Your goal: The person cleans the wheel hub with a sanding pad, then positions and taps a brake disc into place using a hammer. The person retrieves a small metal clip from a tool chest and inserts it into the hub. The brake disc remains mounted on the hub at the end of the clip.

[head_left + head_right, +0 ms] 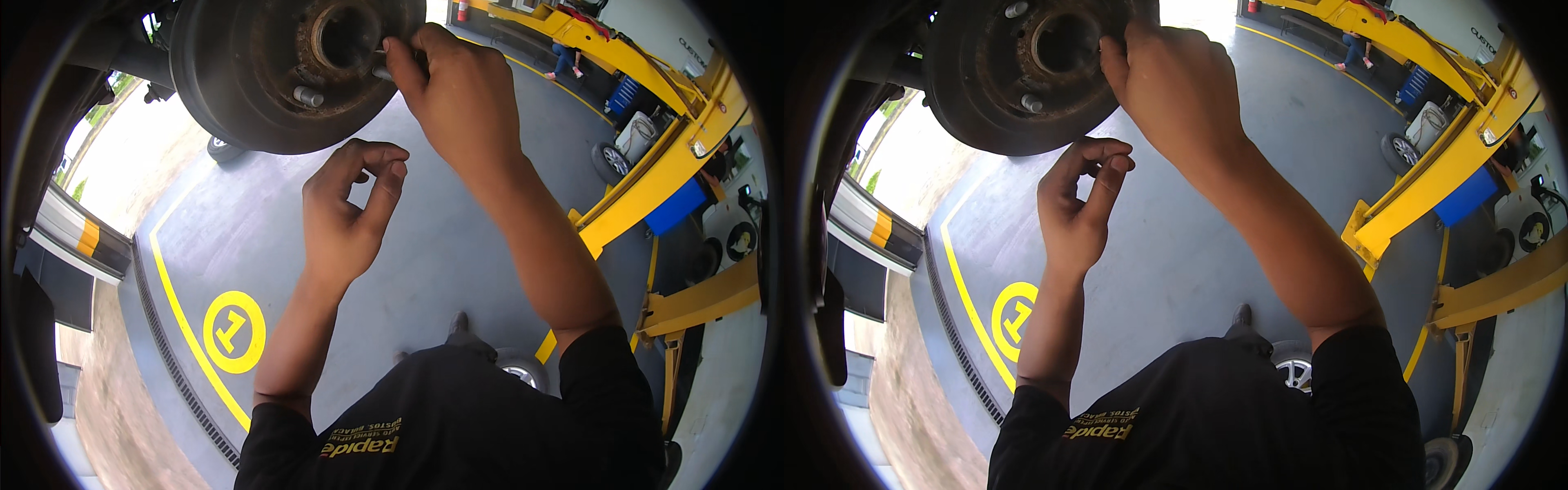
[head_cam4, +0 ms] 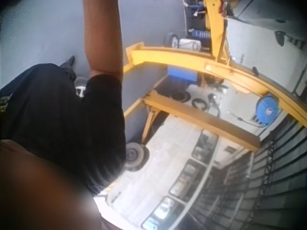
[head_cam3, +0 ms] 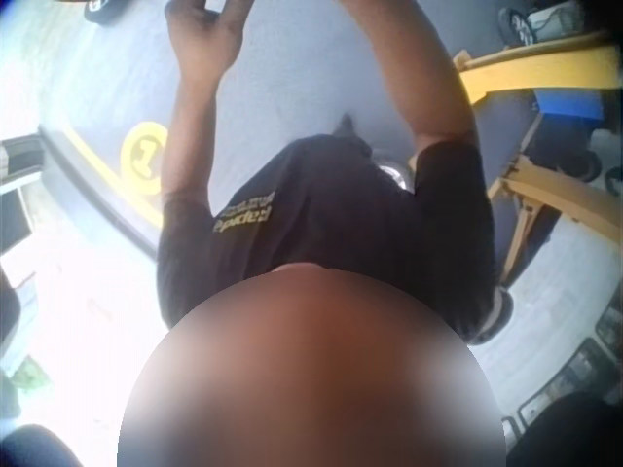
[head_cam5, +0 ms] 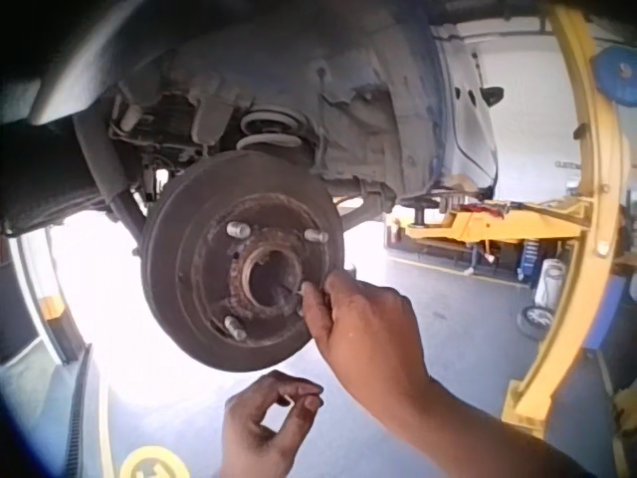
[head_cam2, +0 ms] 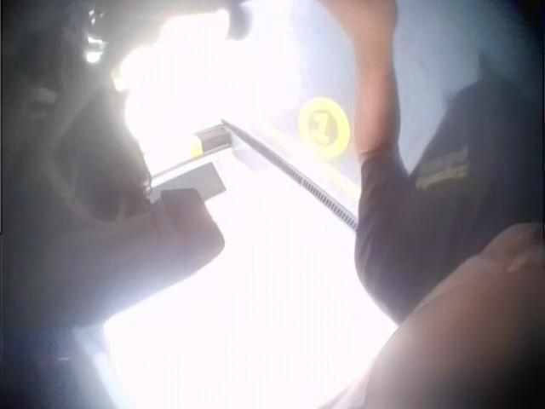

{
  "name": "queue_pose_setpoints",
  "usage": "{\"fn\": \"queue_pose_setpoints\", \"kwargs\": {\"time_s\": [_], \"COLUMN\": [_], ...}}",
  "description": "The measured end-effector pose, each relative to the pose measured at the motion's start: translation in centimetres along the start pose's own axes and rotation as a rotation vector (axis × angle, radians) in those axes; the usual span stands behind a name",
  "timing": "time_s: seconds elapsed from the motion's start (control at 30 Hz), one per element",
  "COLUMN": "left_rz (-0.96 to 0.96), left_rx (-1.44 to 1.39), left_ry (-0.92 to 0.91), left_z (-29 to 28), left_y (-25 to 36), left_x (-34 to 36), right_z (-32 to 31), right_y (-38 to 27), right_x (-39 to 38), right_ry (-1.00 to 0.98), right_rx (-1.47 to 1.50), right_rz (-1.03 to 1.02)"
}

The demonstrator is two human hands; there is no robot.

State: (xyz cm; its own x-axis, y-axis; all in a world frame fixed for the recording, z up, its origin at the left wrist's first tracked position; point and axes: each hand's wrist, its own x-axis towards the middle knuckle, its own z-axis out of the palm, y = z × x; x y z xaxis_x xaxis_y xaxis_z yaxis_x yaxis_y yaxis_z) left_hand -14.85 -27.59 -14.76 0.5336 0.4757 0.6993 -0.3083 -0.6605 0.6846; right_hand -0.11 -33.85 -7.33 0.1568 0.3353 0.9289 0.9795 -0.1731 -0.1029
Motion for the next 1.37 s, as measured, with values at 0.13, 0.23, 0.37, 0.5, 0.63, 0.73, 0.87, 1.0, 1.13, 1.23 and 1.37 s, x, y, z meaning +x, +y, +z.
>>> {"fn": "queue_pose_setpoints", "kwargs": {"time_s": [0.13, 0.23, 0.37, 0.5, 0.63, 0.73, 0.87, 1.0, 1.13, 1.23, 1.37], "left_rz": [-0.049, -0.064, -0.107, -0.140, -0.292, -0.399, -0.379, -0.328, -0.279, -0.338, -0.331], "left_rx": [-0.046, -0.068, -0.087, -0.103, -0.178, -0.436, -1.105, -1.391, -1.477, -1.469, -1.611], "left_ry": [-0.021, -0.022, -0.040, -0.019, -0.024, -0.027, 0.072, 0.189, 0.161, 0.219, 0.132], "left_z": [0.3, 0.5, 0.9, 1.1, 1.7, 2.7, 4.7, 6.6, 6.6, 7.8, 8.4], "left_y": [0.2, 0.2, -0.3, -0.9, -1.5, -1.5, -0.7, 0.5, 0.5, 1.2, 1.7], "left_x": [0.1, 0.0, -0.1, -0.9, -2.4, -2.5, 0.3, 2.4, 4.1, 4.8, 5.1], "right_z": [-0.2, 0.1, 0.3, -1.3, -4.7, -4.9, -3.6, -4.2, -5.5, -6.0, -4.9], "right_y": [-0.5, -0.7, -0.4, 0.0, 0.2, 0.9, 0.3, 0.2, 0.6, 0.9, 1.3], "right_x": [0.7, 0.9, 1.1, 0.1, -3.4, -5.7, -4.4, -3.0, -2.4, -1.7, -0.6], "right_ry": [-0.023, -0.054, -0.128, -0.182, -0.185, -0.278, -0.281, -0.264, -0.200, -0.164, -0.133], "right_rx": [-0.026, -0.039, 0.040, 0.250, 0.320, 0.403, 0.428, 0.354, 0.290, 0.196, 0.131], "right_rz": [0.051, 0.103, 0.174, 0.247, 0.393, 0.476, 0.301, 0.113, -0.034, -0.120, -0.208]}}
